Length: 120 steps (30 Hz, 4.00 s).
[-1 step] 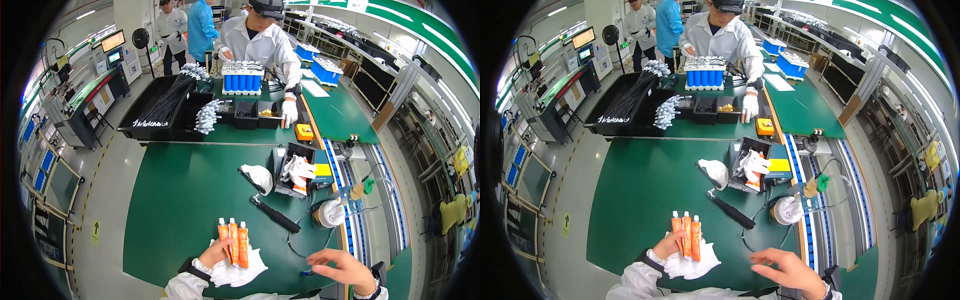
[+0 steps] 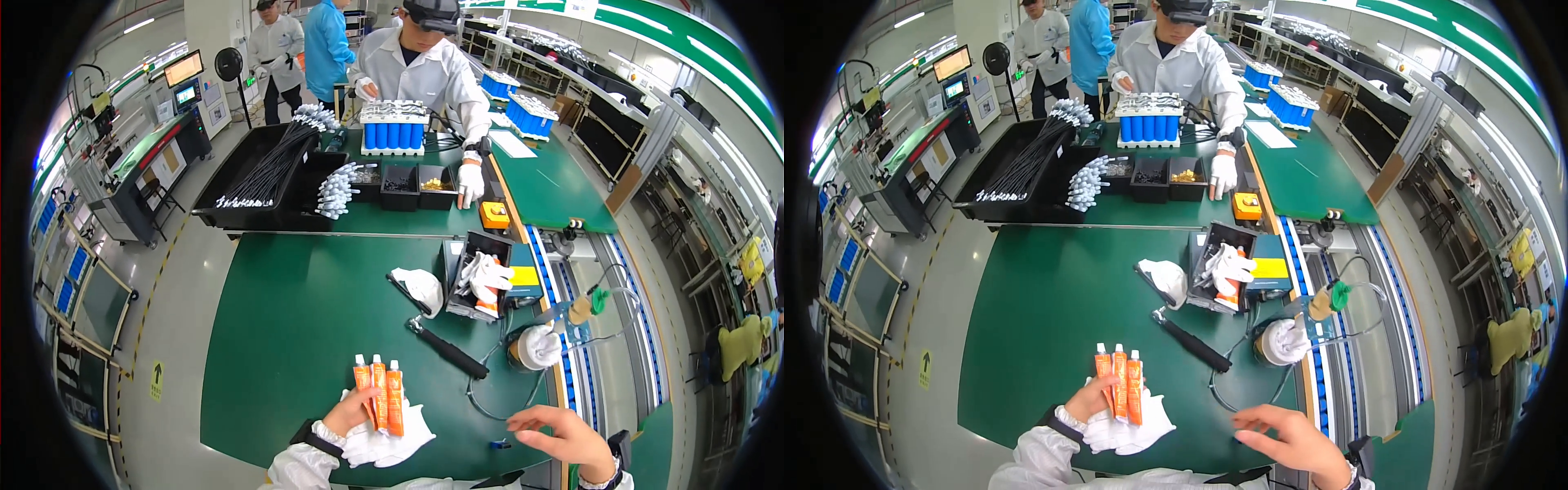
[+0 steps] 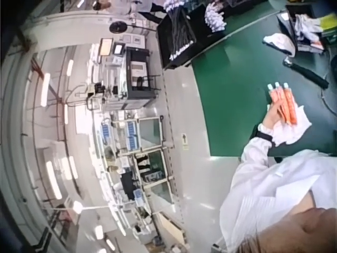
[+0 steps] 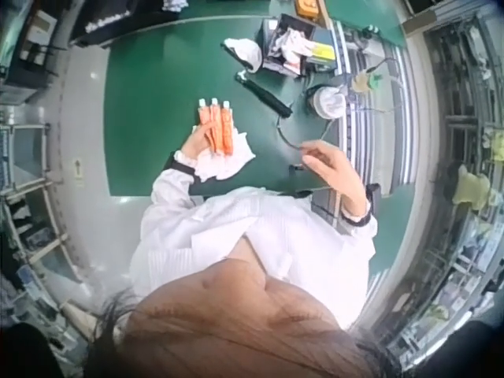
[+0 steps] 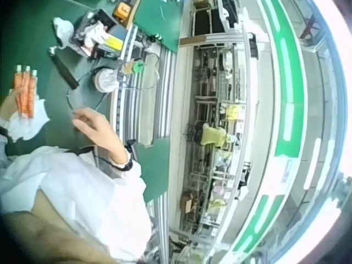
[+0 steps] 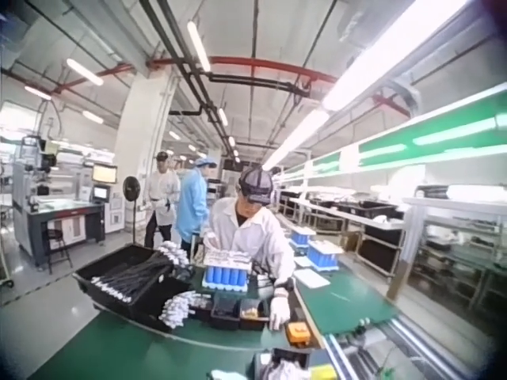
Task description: The person picks up several tubes from a container, places them into a box, and wipes the work surface with a cloth. They then pick up a small blue object and use shears to cut a wire.
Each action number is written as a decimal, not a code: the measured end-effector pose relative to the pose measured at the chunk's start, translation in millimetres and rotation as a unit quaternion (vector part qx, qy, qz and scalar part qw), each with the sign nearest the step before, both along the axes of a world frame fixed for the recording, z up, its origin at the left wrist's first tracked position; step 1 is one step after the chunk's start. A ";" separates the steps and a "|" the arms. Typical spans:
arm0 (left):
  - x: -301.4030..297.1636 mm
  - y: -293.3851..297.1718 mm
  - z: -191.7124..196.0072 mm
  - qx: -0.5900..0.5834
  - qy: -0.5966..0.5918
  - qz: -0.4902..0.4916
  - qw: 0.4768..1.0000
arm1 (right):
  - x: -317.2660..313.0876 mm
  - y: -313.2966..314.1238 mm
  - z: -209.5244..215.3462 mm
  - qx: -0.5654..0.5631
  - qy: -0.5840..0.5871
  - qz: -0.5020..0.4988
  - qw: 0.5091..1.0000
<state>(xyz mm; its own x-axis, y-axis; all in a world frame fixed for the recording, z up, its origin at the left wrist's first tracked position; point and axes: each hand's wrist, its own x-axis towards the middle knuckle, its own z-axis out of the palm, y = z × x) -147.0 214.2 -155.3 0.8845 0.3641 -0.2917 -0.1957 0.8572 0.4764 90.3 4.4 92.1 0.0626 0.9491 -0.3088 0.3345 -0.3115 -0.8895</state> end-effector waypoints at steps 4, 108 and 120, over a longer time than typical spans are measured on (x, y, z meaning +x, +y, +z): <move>5.1 1.3 17.0 -0.031 0.019 0.016 0.999 | 10.3 -36.3 -7.3 -0.015 0.031 -0.107 0.994; 77.3 -51.2 69.4 0.780 0.236 0.120 0.566 | 57.6 -133.9 -150.3 -0.006 -0.185 -0.240 0.953; 67.5 -47.5 65.5 0.790 0.257 0.161 0.533 | 62.2 -137.0 -160.5 0.002 -0.169 -0.261 0.950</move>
<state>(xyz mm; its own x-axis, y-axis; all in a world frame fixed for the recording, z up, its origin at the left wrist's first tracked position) -79.4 166.7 -89.8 0.6527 0.6232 0.4308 0.2925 -0.7318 0.6155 152.5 -132.6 -68.4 0.6206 0.7623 -0.1836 0.4027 -0.5107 -0.7596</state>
